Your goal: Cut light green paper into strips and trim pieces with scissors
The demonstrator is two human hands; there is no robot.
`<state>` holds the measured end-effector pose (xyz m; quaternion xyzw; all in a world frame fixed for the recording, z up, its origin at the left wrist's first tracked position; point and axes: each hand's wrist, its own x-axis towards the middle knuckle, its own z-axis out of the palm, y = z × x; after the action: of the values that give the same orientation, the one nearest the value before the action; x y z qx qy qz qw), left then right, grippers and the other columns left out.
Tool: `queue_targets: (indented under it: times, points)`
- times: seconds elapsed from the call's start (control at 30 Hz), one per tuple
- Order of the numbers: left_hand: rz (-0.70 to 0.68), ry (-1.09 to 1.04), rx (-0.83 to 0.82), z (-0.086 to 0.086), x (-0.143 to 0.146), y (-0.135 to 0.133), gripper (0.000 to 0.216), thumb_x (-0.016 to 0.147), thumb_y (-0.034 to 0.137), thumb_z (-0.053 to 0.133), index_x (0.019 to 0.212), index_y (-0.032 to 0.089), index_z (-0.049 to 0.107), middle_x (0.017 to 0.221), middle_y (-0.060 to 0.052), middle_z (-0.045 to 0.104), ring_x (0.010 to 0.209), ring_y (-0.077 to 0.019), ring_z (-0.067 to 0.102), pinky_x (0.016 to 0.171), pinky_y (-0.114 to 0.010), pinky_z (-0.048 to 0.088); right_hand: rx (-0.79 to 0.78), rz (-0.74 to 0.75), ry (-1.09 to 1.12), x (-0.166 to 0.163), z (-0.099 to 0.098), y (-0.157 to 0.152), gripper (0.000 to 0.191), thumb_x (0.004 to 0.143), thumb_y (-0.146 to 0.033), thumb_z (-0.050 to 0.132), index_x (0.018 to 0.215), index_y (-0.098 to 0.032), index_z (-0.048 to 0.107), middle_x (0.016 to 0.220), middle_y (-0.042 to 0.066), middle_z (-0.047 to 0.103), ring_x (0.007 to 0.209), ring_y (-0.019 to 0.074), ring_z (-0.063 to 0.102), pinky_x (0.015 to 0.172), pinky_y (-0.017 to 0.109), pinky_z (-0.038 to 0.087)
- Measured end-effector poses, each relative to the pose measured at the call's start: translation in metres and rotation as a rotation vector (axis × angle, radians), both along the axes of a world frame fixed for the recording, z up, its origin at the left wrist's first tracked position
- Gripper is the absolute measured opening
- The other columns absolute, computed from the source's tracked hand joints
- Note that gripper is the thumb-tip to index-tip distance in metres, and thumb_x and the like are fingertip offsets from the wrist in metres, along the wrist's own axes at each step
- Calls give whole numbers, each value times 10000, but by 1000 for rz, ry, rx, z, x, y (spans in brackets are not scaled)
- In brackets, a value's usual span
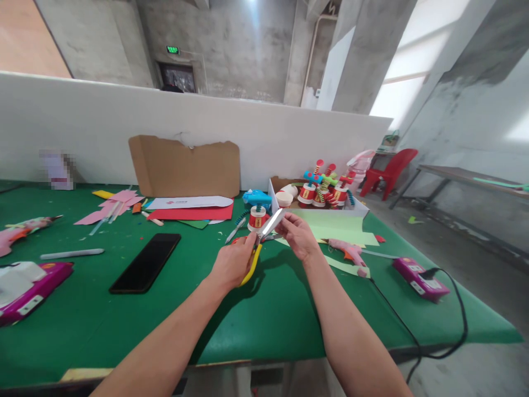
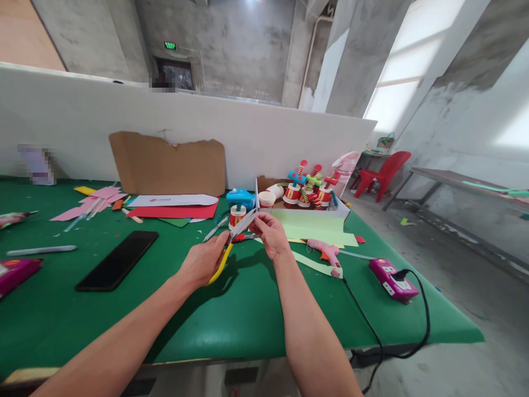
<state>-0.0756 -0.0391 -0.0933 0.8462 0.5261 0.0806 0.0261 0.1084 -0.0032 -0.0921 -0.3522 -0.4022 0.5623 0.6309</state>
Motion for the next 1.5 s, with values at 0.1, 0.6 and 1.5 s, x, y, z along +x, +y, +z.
queue_targets:
  times: [0.1, 0.6, 1.5]
  points:
    - [0, -1, 0, 0, 0, 0, 348, 932, 200, 339, 1275, 202, 400, 1151, -113, 622, 905, -244, 674, 715, -341, 526, -3, -4, 11, 0, -1, 0, 339, 516, -380, 881, 729, -197, 691, 693, -26, 685, 633, 105, 606, 699, 267, 490]
    - [-11, -13, -6, -1, -1, 1, 343, 927, 199, 348, 1265, 198, 405, 1155, -113, 618, 919, -239, 668, 733, -343, 521, -63, 48, 124, -4, -5, 1, 339, 495, -328, 908, 705, -211, 669, 693, -31, 691, 646, 111, 628, 685, 246, 521]
    - [-12, -15, 4, 1, 0, -1, 333, 933, 200, 345, 1262, 189, 401, 1161, -130, 617, 906, -247, 676, 718, -345, 528, -41, 67, 85, -3, -7, 3, 310, 545, -339, 886, 737, -213, 676, 697, -23, 696, 656, 122, 636, 706, 268, 524]
